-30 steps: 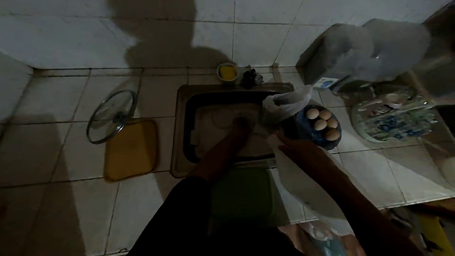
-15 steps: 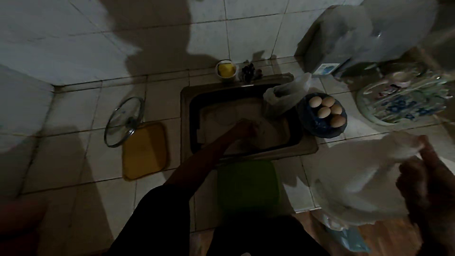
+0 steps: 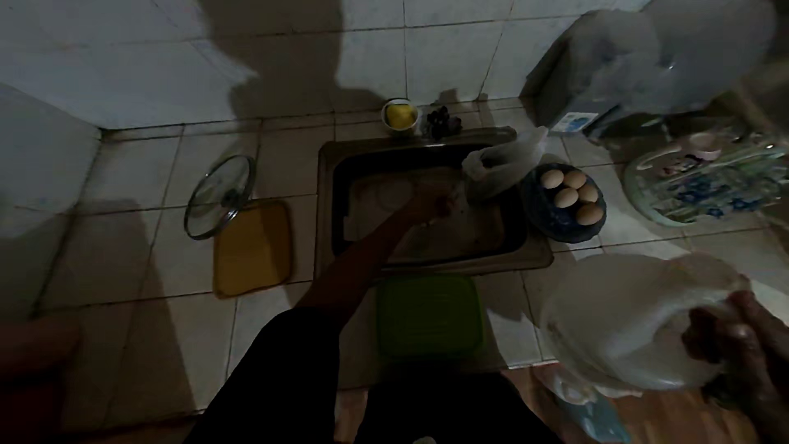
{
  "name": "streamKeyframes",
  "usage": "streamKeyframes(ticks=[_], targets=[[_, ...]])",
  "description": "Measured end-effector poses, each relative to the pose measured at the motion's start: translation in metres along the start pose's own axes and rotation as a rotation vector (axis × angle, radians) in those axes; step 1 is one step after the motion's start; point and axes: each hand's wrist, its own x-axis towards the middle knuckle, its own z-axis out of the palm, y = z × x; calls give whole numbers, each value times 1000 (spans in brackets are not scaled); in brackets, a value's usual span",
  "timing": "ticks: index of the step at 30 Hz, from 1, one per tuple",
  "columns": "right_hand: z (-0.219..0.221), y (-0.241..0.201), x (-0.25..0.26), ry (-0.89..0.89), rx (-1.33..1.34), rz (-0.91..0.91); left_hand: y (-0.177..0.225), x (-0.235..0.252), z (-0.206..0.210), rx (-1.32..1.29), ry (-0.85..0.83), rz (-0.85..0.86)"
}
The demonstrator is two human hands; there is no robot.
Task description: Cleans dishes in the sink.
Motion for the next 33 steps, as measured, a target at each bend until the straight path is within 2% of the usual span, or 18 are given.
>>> streamKeyframes(ticks=[2,3,6,9,12,13,15,17,19,23,26,29,31,33], targets=[[9,0,16,-41,-40,-83,-7,0,14,346,-48,80],[17,0,27,-40,-71,-126,-10,-3,18,484,-84,63],[49,-17,65,-97,-210,-166,-51,5,30,666,-172,1],[90,-41,99,-307,-386,-90,-52,19,40,520,-94,-120],[132,-58,134,-776,-533,200,-26,29,55,356,28,-218],[145,-58,141,-889,-555,271,-17,28,59,310,29,-215],[166,-53,147,-1003,-591,303,-9,22,65,281,-23,-187],[181,-51,150,-1065,-621,310,-2,11,60,370,-166,-261],[187,-51,154,-1096,-640,324,-3,8,58,472,-217,-288],[185,-49,157,-1065,-622,326,-21,19,61,337,-72,-173],[184,-47,155,-1055,-599,330,-7,18,50,394,-201,-286],[183,-48,154,-1036,-589,311,-13,23,54,270,-28,-182],[182,-50,154,-1043,-597,324,1,16,51,241,-63,-163],[183,-49,155,-1059,-601,339,5,14,48,262,-76,-245]])
